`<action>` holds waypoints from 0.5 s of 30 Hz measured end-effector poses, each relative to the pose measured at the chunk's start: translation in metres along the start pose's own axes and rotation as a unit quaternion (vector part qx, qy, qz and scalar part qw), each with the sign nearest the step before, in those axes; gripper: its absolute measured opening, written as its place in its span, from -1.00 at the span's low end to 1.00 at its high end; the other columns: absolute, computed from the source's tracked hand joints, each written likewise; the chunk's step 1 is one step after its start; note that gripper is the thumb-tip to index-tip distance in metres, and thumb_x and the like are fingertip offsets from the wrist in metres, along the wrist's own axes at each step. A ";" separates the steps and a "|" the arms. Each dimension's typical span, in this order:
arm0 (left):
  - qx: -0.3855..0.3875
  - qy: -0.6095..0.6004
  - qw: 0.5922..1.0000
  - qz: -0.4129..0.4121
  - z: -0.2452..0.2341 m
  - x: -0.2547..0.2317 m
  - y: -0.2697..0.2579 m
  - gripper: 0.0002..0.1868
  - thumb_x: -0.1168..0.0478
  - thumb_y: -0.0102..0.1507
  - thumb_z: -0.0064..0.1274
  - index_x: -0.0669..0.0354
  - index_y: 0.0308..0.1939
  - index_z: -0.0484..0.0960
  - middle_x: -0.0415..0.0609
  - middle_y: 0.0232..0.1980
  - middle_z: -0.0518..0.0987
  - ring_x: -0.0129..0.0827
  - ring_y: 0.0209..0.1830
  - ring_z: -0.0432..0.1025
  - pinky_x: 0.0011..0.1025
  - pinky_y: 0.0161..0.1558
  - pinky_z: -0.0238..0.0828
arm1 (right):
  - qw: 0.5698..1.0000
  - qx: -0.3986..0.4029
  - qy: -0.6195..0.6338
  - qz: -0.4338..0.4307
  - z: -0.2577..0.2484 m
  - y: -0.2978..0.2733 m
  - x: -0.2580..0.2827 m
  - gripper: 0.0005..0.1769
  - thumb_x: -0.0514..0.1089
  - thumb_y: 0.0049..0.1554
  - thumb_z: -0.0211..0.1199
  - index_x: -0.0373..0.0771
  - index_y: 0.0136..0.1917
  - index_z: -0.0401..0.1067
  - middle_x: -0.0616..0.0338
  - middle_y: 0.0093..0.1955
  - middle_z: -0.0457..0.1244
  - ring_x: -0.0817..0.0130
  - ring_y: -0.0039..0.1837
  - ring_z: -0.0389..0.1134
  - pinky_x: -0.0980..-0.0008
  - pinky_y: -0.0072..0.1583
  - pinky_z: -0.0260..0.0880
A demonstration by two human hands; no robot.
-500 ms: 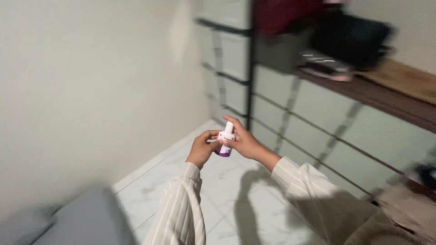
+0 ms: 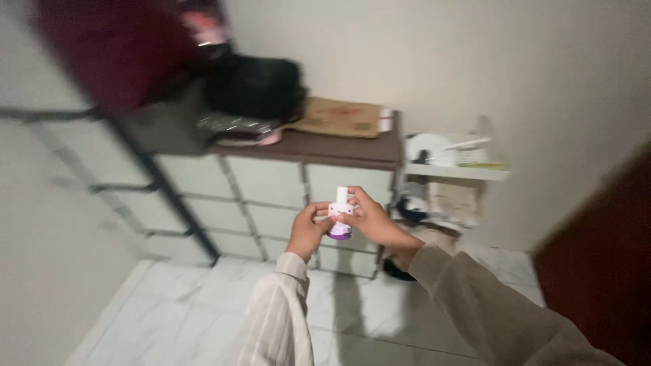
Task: The recorder tidies a bedroom by putting a garment in a drawer, moving a toy car, and arranging pillows and a blanket on a bed.
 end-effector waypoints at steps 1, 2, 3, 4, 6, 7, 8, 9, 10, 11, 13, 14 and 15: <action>0.020 -0.009 0.999 0.027 0.025 0.007 0.015 -0.61 0.41 0.19 0.17 0.27 0.12 0.59 -0.04 -0.01 0.66 -0.44 -0.23 0.55 -0.44 -0.21 0.51 | 1.000 -0.014 0.009 0.010 -0.024 -0.006 -0.006 -0.28 -0.22 0.13 0.35 -0.25 0.46 0.09 0.11 0.13 0.19 0.39 0.08 0.40 0.42 0.04 0.44; 0.040 -0.018 0.998 0.053 0.050 0.015 0.029 -0.60 0.42 0.18 0.17 0.27 0.12 0.57 -0.05 0.00 0.67 -0.47 -0.18 0.59 -0.46 -0.15 0.57 | 0.999 -0.028 0.019 0.020 -0.048 -0.012 -0.012 -0.29 -0.22 0.14 0.34 -0.23 0.47 0.09 0.16 0.10 0.19 0.43 0.06 0.38 0.45 0.03 0.42; 0.056 -0.020 0.997 0.052 0.074 0.015 0.039 -0.60 0.42 0.18 0.17 0.27 0.12 0.57 -0.05 0.00 0.67 -0.47 -0.18 0.59 -0.46 -0.15 0.57 | 0.999 -0.044 0.016 0.024 -0.072 -0.015 -0.025 -0.29 -0.22 0.14 0.34 -0.23 0.47 0.09 0.16 0.10 0.19 0.43 0.06 0.38 0.45 0.03 0.42; 0.067 -0.012 0.997 0.035 0.098 0.016 0.049 -0.60 0.43 0.17 0.18 0.26 0.11 0.57 -0.06 0.01 0.66 -0.46 -0.19 0.57 -0.46 -0.17 0.54 | 0.998 -0.052 0.029 -0.011 -0.095 -0.020 -0.037 -0.29 -0.21 0.15 0.34 -0.25 0.47 0.10 0.14 0.08 0.21 0.45 0.07 0.37 0.46 0.04 0.42; 0.098 -0.002 0.995 0.022 0.144 0.020 0.080 -0.59 0.43 0.16 0.18 0.25 0.10 0.57 -0.07 0.02 0.65 -0.45 -0.21 0.56 -0.45 -0.20 0.52 | 0.995 -0.079 0.037 -0.047 -0.142 -0.027 -0.053 -0.30 -0.19 0.16 0.35 -0.26 0.48 0.12 0.12 0.06 0.23 0.47 0.08 0.37 0.47 0.06 0.41; 0.122 0.045 0.991 0.038 0.165 0.023 0.096 -0.61 0.42 0.17 0.20 0.26 0.09 0.58 -0.03 0.00 0.66 -0.43 -0.23 0.54 -0.44 -0.20 0.50 | 0.994 -0.099 0.019 -0.037 -0.163 -0.033 -0.055 -0.30 -0.18 0.17 0.34 -0.26 0.49 0.13 0.14 0.06 0.23 0.50 0.06 0.32 0.47 0.04 0.37; 0.145 0.092 0.984 0.056 0.185 0.027 0.112 -0.64 0.41 0.19 0.22 0.28 0.07 0.59 0.00 -0.03 0.68 -0.40 -0.25 0.53 -0.44 -0.21 0.47 | 0.993 -0.119 0.000 -0.027 -0.183 -0.038 -0.056 -0.31 -0.16 0.19 0.33 -0.25 0.50 0.15 0.15 0.06 0.24 0.52 0.04 0.27 0.48 0.03 0.33; 0.160 0.088 0.981 0.058 0.208 0.036 0.130 -0.64 0.41 0.19 0.22 0.28 0.07 0.59 0.00 -0.03 0.68 -0.40 -0.25 0.53 -0.44 -0.21 0.47 | 0.991 -0.133 -0.006 -0.024 -0.205 -0.039 -0.062 -0.31 -0.16 0.19 0.33 -0.25 0.50 0.15 0.15 0.06 0.24 0.52 0.04 0.27 0.48 0.03 0.33; 0.196 0.058 0.976 0.069 0.230 0.043 0.149 -0.62 0.41 0.18 0.19 0.27 0.08 0.57 -0.01 -0.03 0.68 -0.43 -0.19 0.57 -0.45 -0.17 0.51 | 0.990 -0.142 0.006 -0.012 -0.227 -0.039 -0.069 -0.30 -0.13 0.17 0.32 -0.24 0.50 0.15 0.15 0.09 0.25 0.52 0.05 0.30 0.47 0.05 0.36; 0.228 0.028 0.970 0.081 0.249 0.050 0.170 -0.61 0.40 0.16 0.16 0.25 0.09 0.55 -0.01 -0.04 0.68 -0.45 -0.14 0.60 -0.47 -0.12 0.54 | 0.989 -0.148 0.019 -0.001 -0.246 -0.033 -0.074 -0.29 -0.11 0.16 0.32 -0.23 0.50 0.15 0.15 0.11 0.27 0.51 0.07 0.32 0.47 0.08 0.39; 0.271 -0.063 0.960 0.027 0.297 0.092 0.225 -0.63 0.38 0.18 0.17 0.29 0.08 0.55 0.01 -0.06 0.65 -0.41 -0.16 0.57 -0.43 -0.13 0.51 | 0.986 -0.155 -0.051 -0.027 -0.285 -0.029 -0.079 -0.31 -0.12 0.18 0.32 -0.23 0.50 0.16 0.13 0.16 0.29 0.48 0.13 0.33 0.44 0.13 0.39; 0.298 -0.148 0.942 -0.032 0.321 0.112 0.251 -0.65 0.36 0.20 0.18 0.32 0.07 0.56 0.02 -0.07 0.62 -0.38 -0.18 0.54 -0.39 -0.15 0.48 | 0.981 -0.149 -0.115 -0.054 -0.302 -0.028 -0.080 -0.32 -0.13 0.19 0.33 -0.23 0.51 0.18 0.11 0.21 0.31 0.44 0.18 0.34 0.41 0.18 0.40; 0.307 -0.146 0.940 -0.029 0.331 0.091 0.253 -0.65 0.36 0.20 0.18 0.32 0.07 0.56 0.02 -0.07 0.62 -0.38 -0.18 0.54 -0.39 -0.15 0.48 | 0.979 -0.159 -0.118 -0.056 -0.317 -0.021 -0.076 -0.32 -0.13 0.19 0.33 -0.23 0.51 0.18 0.11 0.21 0.31 0.44 0.18 0.34 0.41 0.18 0.40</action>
Point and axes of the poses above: each hand's wrist, its own y-axis towards the middle knuckle, its own z-axis out of the palm, x = y × z, the point moved 2 cm from there along y, towards the middle knuckle
